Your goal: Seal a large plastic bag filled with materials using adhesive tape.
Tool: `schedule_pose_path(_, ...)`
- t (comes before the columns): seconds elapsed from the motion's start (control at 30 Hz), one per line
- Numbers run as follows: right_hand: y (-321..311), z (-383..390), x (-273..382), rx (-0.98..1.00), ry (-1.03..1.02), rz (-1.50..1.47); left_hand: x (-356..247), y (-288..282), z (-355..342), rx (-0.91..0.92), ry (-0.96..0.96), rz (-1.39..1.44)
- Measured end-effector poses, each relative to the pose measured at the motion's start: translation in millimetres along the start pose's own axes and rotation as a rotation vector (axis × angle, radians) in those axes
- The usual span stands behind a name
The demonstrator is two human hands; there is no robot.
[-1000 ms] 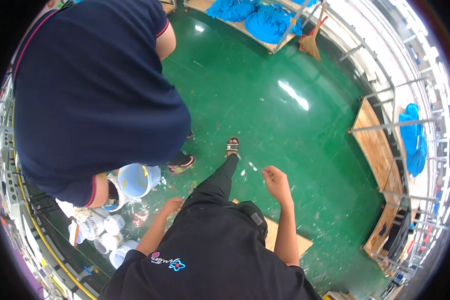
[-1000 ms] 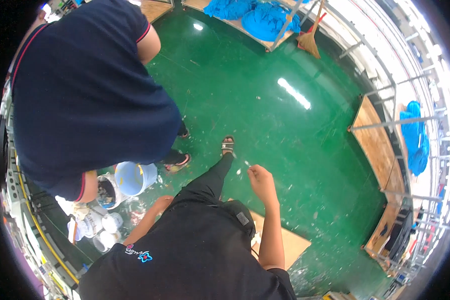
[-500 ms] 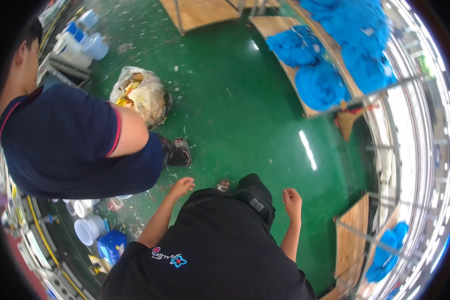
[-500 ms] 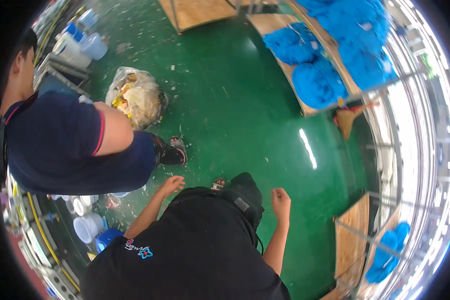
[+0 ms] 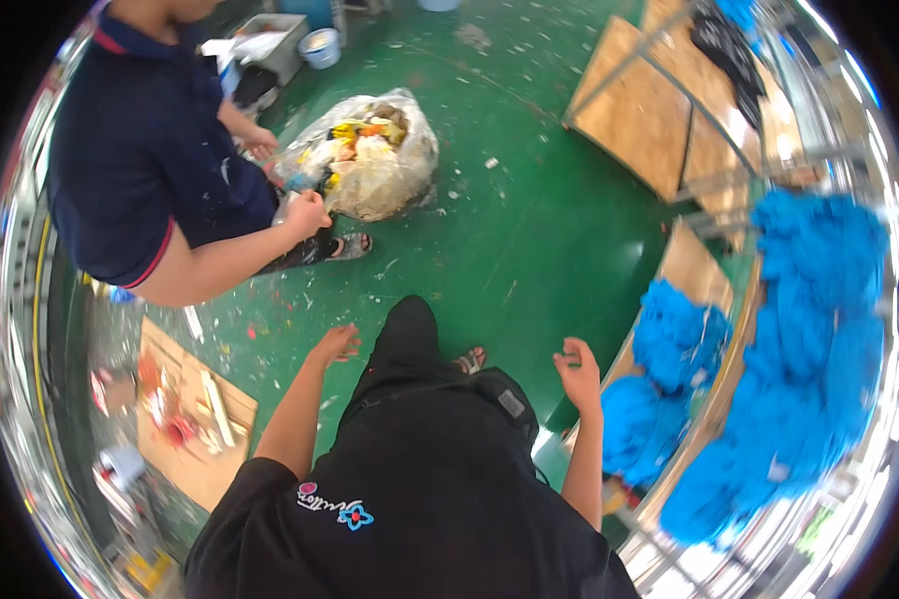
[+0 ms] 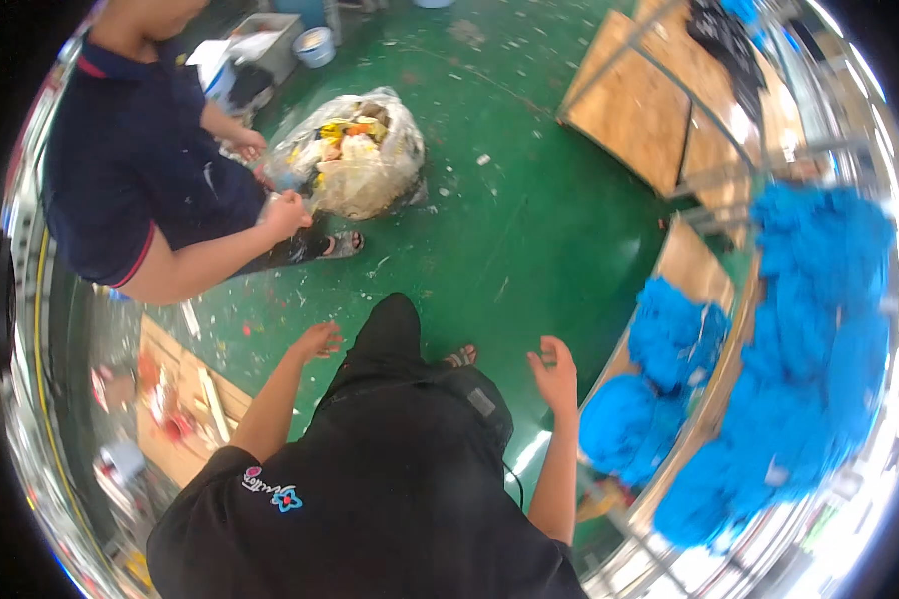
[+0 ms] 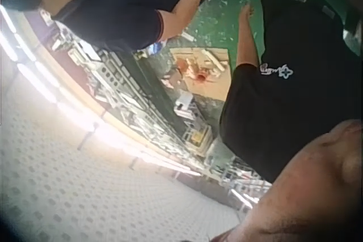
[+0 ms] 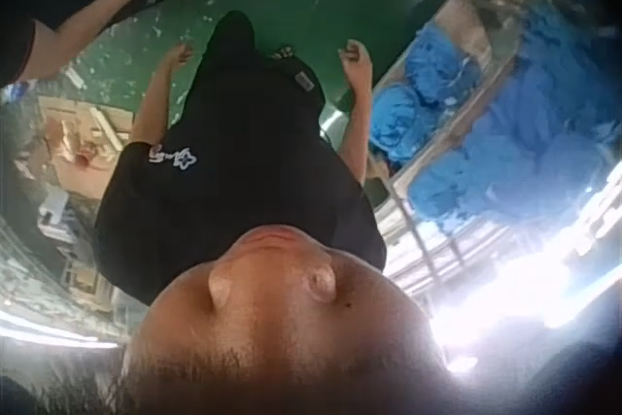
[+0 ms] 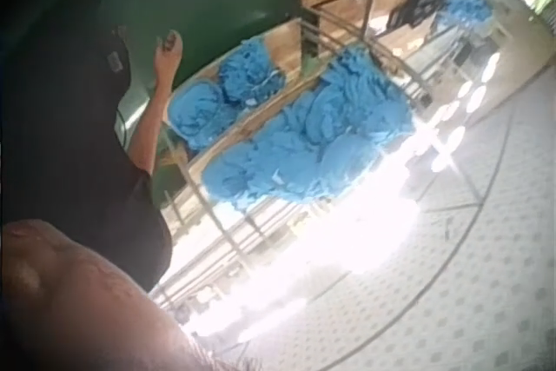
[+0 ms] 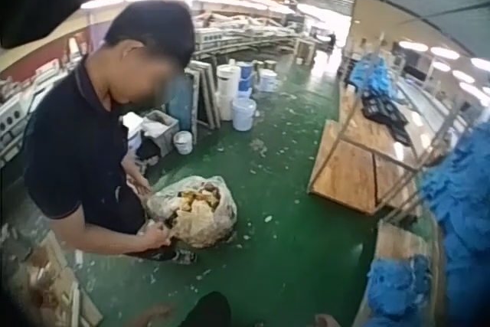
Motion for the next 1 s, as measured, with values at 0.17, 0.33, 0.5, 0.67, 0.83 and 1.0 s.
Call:
schedule_pose_path(0.17, 31, -209, 188, 0.301, -0.612, 0.233, -98, 32, -57, -0.165, 0.166, 0.413)
schedule_pose_path(0.33, 190, -347, 334, 0.527, -0.570, 0.159, -184, 22, -171, -0.469, 0.170, 1.077)
schedule_pose_path(0.5, 307, -408, 420, 0.269, -0.733, 0.418, -240, 2, -228, -0.813, 0.179, 1.277)
schedule_pose_path(0.67, 333, -420, 497, 0.126, -1.084, 0.772, -303, -13, -237, -1.007, -0.067, 1.569)
schedule_pose_path(0.83, 374, -420, 553, 0.598, -1.541, 0.869, -359, -8, -257, -1.526, -0.036, 1.344)
schedule_pose_path(1.0, 407, -442, 568, 0.879, -1.536, 0.974, -379, -16, -294, -1.780, -0.196, 1.081)
Point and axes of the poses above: each hand's wrist, its own z-axis away from the middle knuckle, its own y-axis out of the palm, x = y × z, the point moved 1 cm from there along -z, towards the middle knuckle, and after that the axes turned 13 degrees about y, right-handed, at the moved point
